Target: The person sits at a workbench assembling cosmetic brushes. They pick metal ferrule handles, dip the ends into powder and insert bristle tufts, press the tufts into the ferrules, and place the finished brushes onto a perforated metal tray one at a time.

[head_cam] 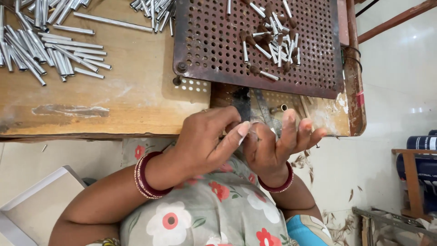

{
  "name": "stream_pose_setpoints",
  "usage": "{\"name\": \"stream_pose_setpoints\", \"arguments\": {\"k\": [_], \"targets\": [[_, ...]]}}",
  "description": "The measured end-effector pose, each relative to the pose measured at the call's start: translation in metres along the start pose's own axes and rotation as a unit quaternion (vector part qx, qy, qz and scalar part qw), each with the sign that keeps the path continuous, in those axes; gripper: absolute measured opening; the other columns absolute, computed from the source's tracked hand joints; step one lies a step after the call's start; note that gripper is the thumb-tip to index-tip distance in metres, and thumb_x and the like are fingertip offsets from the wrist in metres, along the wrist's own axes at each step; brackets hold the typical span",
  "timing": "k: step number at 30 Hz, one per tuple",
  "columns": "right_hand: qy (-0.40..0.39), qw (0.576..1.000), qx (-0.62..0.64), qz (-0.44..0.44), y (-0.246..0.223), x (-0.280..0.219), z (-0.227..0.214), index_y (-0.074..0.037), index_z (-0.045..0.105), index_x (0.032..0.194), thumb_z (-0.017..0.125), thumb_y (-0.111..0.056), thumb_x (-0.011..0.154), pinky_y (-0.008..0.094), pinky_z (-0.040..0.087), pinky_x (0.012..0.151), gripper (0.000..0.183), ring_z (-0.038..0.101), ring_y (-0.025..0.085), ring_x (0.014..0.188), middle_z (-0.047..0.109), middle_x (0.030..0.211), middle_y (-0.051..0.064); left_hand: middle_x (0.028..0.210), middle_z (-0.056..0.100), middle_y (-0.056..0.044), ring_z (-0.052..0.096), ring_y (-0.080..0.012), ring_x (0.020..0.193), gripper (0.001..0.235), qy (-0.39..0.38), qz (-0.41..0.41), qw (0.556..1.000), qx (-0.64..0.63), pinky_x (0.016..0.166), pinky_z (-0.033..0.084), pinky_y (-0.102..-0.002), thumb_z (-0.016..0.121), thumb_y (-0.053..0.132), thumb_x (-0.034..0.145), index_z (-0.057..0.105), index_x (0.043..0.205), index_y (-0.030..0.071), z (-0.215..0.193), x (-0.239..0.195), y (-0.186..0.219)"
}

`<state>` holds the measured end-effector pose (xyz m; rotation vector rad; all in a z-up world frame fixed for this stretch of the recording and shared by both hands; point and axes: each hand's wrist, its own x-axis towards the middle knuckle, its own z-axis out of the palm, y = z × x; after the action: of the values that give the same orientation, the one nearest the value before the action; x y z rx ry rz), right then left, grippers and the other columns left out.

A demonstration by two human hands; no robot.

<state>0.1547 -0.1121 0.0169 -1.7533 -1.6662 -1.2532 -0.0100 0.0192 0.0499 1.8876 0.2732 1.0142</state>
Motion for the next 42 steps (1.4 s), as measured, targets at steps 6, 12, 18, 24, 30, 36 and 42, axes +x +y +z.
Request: {"name": "stream_pose_setpoints", "arguments": {"k": [6,12,18,24,30,36,42], "targets": [[-0.062,0.894,0.411,0.169,0.002,0.022,-0.021,0.003,0.06,0.113,0.071,-0.023,0.103,0.04,0.056,0.105,0.03,0.068,0.025,0.121,0.066,0.128,0.016,0.076,0.055,-0.015,0.058,-0.0389,0.069,0.019,0.004,0.037,0.999,-0.004,0.06,0.044,-0.045,0.061,0.015,0.105,0.056,0.09,0.004,0.023,-0.006,0.003],[-0.036,0.797,0.536,0.276,0.008,-0.012,-0.011,0.001,0.071,0.1,0.081,-0.011,0.092,0.022,0.055,0.071,0.018,0.07,0.013,0.085,0.073,0.094,0.011,0.075,0.053,-0.013,0.057,-0.0344,0.066,0.015,-0.011,0.053,0.998,-0.032,0.059,0.043,-0.043,0.059,0.011,0.105,0.057,0.092,0.003,0.036,-0.01,-0.001],[-0.118,0.907,0.272,0.3,0.057,0.007,-0.038,0.003,0.073,0.113,0.076,-0.006,0.1,0.032,0.057,0.087,0.016,0.072,0.02,0.1,0.074,0.108,0.017,0.075,0.053,-0.012,0.057,-0.0319,0.065,0.016,0.087,0.033,0.996,-0.013,0.06,0.044,-0.041,0.058,0.007,0.106,0.057,0.091,0.003,0.03,-0.005,-0.007],[-0.07,0.669,0.655,0.343,0.024,-0.007,-0.033,0.0,0.063,0.128,0.083,-0.028,0.093,0.035,0.055,0.1,0.049,0.067,0.021,0.114,0.067,0.125,0.017,0.078,0.055,-0.013,0.058,-0.0317,0.067,0.017,0.003,0.049,0.995,-0.089,0.062,0.045,-0.039,0.057,0.01,0.108,0.056,0.093,0.002,0.055,-0.002,0.005],[0.067,0.768,0.554,0.313,0.016,-0.052,0.003,0.0,0.065,0.101,0.08,-0.022,0.102,0.025,0.055,0.077,0.027,0.067,0.015,0.085,0.071,0.102,0.013,0.077,0.056,-0.012,0.06,-0.0312,0.068,0.018,-0.028,0.041,0.993,-0.106,0.061,0.045,-0.039,0.058,0.013,0.108,0.057,0.093,0.003,0.064,-0.004,0.002],[0.031,0.778,0.46,0.426,0.068,-0.032,0.005,0.003,0.065,0.11,0.069,-0.02,0.107,0.024,0.055,0.082,0.023,0.067,0.01,0.088,0.072,0.105,0.011,0.08,0.062,-0.013,0.064,-0.0346,0.072,0.007,0.021,0.067,0.997,0.045,0.067,0.049,-0.042,0.063,0.011,0.104,0.061,0.102,0.005,0.06,0.028,-0.002],[-0.047,0.754,0.496,0.428,0.09,-0.051,0.025,0.002,0.067,0.109,0.068,-0.014,0.107,0.017,0.046,0.068,0.016,0.057,0.002,0.077,0.068,0.09,0.0,0.095,0.069,-0.012,0.07,-0.0297,0.084,0.064,0.003,0.164,0.95,0.265,0.088,0.052,-0.041,0.063,0.011,0.084,0.047,0.145,0.002,0.119,0.044,-0.035]]}}
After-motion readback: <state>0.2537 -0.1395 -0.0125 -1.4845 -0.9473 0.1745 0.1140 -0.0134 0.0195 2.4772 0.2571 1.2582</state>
